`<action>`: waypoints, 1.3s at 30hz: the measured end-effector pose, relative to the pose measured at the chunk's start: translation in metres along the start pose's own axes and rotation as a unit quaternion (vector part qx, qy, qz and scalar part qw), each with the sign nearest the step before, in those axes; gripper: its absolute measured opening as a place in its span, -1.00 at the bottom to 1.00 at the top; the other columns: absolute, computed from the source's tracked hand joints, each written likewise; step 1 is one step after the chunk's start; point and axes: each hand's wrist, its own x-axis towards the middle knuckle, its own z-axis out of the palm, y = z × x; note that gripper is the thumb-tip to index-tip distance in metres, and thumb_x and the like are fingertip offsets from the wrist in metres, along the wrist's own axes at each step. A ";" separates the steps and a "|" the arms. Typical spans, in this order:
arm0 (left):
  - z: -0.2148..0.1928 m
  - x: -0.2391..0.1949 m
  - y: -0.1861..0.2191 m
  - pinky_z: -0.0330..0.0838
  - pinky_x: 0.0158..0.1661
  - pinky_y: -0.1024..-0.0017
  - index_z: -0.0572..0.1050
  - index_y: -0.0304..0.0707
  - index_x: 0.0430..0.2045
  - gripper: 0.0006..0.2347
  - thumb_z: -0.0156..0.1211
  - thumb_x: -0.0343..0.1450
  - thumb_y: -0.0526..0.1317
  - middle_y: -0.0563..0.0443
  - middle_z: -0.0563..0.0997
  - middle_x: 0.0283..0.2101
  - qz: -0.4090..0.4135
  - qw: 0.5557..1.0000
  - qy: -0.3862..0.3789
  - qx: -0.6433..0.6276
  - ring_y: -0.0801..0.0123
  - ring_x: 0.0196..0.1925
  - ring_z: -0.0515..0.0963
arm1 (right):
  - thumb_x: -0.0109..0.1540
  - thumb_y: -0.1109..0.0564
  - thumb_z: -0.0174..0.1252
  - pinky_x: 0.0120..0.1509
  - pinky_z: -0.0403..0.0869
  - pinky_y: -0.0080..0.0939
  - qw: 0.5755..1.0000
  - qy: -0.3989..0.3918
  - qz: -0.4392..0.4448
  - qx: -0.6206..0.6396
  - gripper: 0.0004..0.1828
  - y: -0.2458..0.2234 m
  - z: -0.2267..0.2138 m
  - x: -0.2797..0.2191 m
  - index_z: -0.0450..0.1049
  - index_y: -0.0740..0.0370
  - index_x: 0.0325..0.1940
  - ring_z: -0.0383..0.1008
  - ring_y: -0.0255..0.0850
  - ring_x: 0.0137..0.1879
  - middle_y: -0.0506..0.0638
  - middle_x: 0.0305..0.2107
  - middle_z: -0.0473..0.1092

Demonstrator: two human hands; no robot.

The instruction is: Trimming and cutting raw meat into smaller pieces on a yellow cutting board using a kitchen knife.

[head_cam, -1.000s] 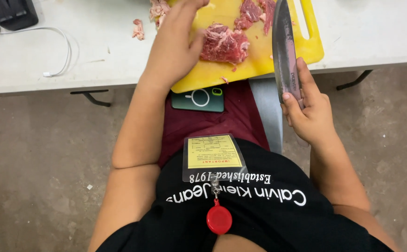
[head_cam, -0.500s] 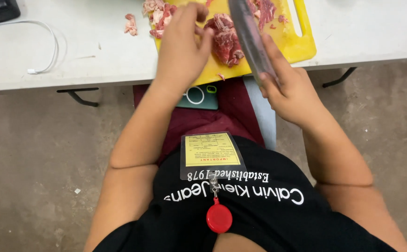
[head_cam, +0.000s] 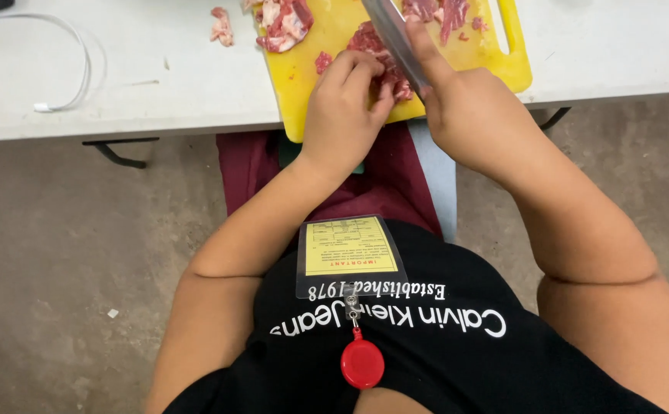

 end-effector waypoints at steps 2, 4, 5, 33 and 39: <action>0.002 -0.001 0.000 0.52 -0.24 0.22 0.52 -0.43 -0.36 -0.93 0.27 0.39 -0.40 -0.09 0.52 -0.25 0.011 1.000 0.003 0.014 0.08 -0.25 0.56 | 0.42 0.16 -0.17 -0.43 0.22 0.19 0.999 -0.021 0.036 0.019 -0.20 -0.002 0.000 -0.011 -0.29 -0.06 0.72 0.30 0.31 -0.54 0.38 -0.65 0.31; 0.004 -0.004 -0.002 0.50 -0.27 0.22 0.52 -0.43 -0.38 -0.95 0.26 0.40 -0.40 -0.09 0.50 -0.28 0.015 1.000 0.005 0.009 0.08 -0.28 0.55 | 0.42 0.17 -0.17 -0.43 0.23 0.19 0.998 -0.024 0.042 0.027 -0.20 -0.001 0.005 -0.023 -0.29 -0.04 0.72 0.31 0.33 -0.53 0.40 -0.64 0.32; 0.004 -0.003 -0.003 0.48 -0.30 0.21 0.52 -0.43 -0.40 -0.96 0.26 0.40 -0.41 -0.08 0.49 -0.31 0.022 1.000 0.008 0.009 0.07 -0.32 0.54 | 0.41 0.17 -0.17 -0.43 0.23 0.19 0.998 -0.024 0.044 0.038 -0.20 -0.001 0.006 -0.027 -0.28 -0.03 0.72 0.32 0.36 -0.52 0.43 -0.62 0.34; 0.010 -0.013 -0.016 0.41 -0.31 0.13 0.44 -0.48 -0.42 -0.79 0.12 0.13 -0.60 -0.23 0.50 -0.30 0.057 0.997 -0.038 0.039 -0.06 -0.33 0.44 | 0.41 0.20 -0.14 -0.37 0.24 0.37 0.999 0.032 0.010 0.007 -0.21 -0.019 0.018 0.026 -0.25 -0.09 0.69 0.33 0.51 -0.45 0.50 -0.55 0.34; 0.009 -0.010 -0.014 0.40 -0.33 0.17 0.39 -0.38 -0.52 -0.90 0.19 0.35 -0.46 -0.15 0.47 -0.41 0.045 0.998 0.010 0.033 0.04 -0.37 0.46 | 0.42 0.19 -0.16 -0.44 0.22 0.27 1.000 0.005 0.018 0.022 -0.24 -0.013 0.029 -0.003 -0.23 -0.01 0.68 0.32 0.42 -0.50 0.44 -0.58 0.34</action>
